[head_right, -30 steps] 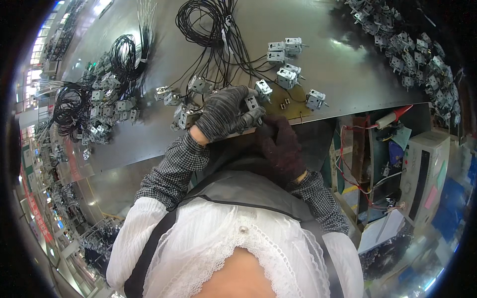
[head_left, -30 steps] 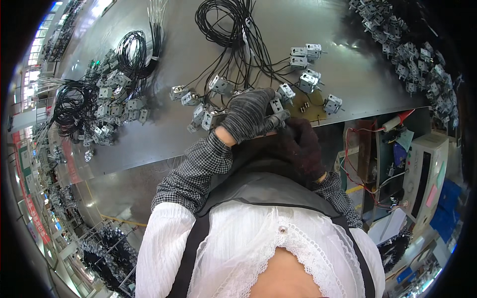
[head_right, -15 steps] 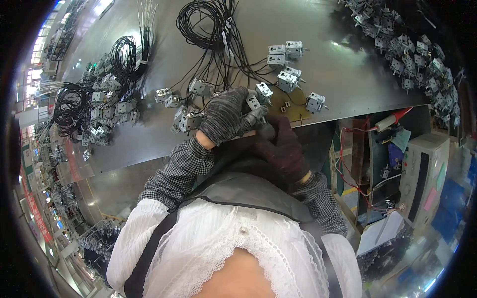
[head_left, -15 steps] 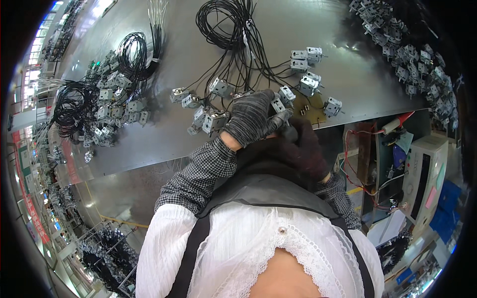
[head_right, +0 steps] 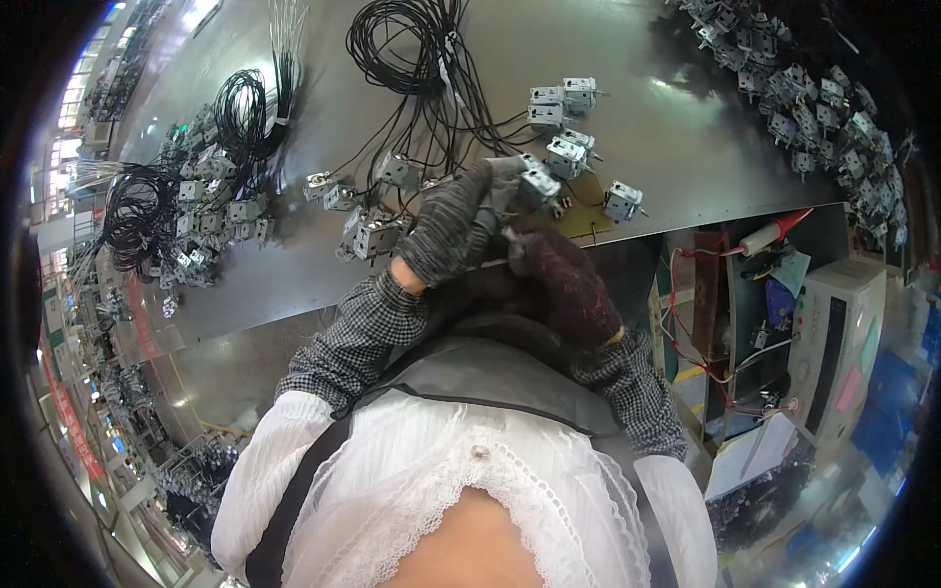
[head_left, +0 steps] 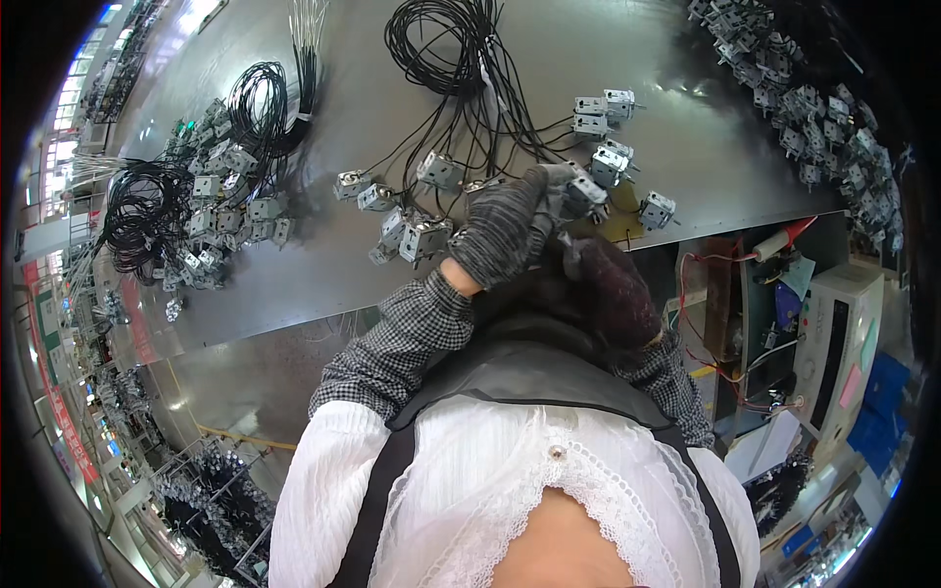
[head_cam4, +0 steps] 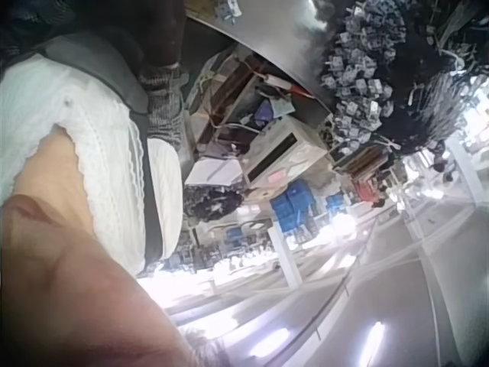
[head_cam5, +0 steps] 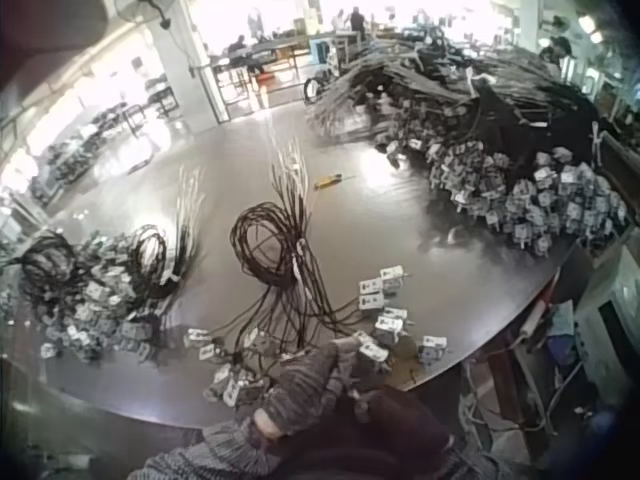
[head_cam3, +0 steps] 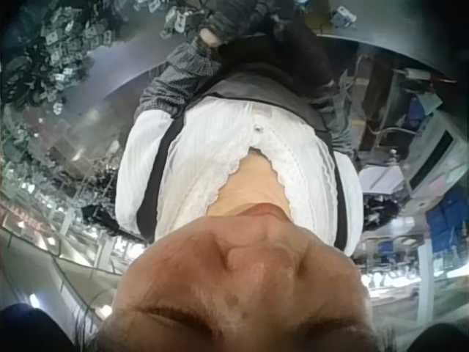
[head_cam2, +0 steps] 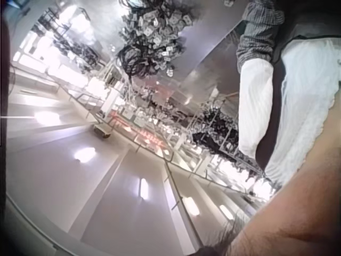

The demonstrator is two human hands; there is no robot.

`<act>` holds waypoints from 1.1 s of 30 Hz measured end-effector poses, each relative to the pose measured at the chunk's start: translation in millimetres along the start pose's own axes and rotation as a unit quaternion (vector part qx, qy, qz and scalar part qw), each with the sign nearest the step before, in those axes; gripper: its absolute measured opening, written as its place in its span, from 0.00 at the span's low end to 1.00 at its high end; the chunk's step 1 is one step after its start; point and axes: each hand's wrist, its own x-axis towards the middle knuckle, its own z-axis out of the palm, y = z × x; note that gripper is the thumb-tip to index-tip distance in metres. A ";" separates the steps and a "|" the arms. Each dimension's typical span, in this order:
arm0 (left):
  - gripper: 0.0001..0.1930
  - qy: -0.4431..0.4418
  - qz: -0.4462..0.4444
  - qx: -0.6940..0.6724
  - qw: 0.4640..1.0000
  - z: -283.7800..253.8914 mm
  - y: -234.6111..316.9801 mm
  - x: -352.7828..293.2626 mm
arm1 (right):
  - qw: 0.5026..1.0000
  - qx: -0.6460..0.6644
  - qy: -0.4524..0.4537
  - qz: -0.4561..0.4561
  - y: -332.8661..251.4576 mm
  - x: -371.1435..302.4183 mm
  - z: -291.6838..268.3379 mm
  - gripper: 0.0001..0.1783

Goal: Plugging wire harness connectors into an electronic board on a workbench.

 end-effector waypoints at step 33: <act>0.23 0.036 0.066 0.050 0.996 -8.5 -7.9 -6.1 | 0.988 -0.112 0.031 -0.100 17.5 36.8 -15.9 0.18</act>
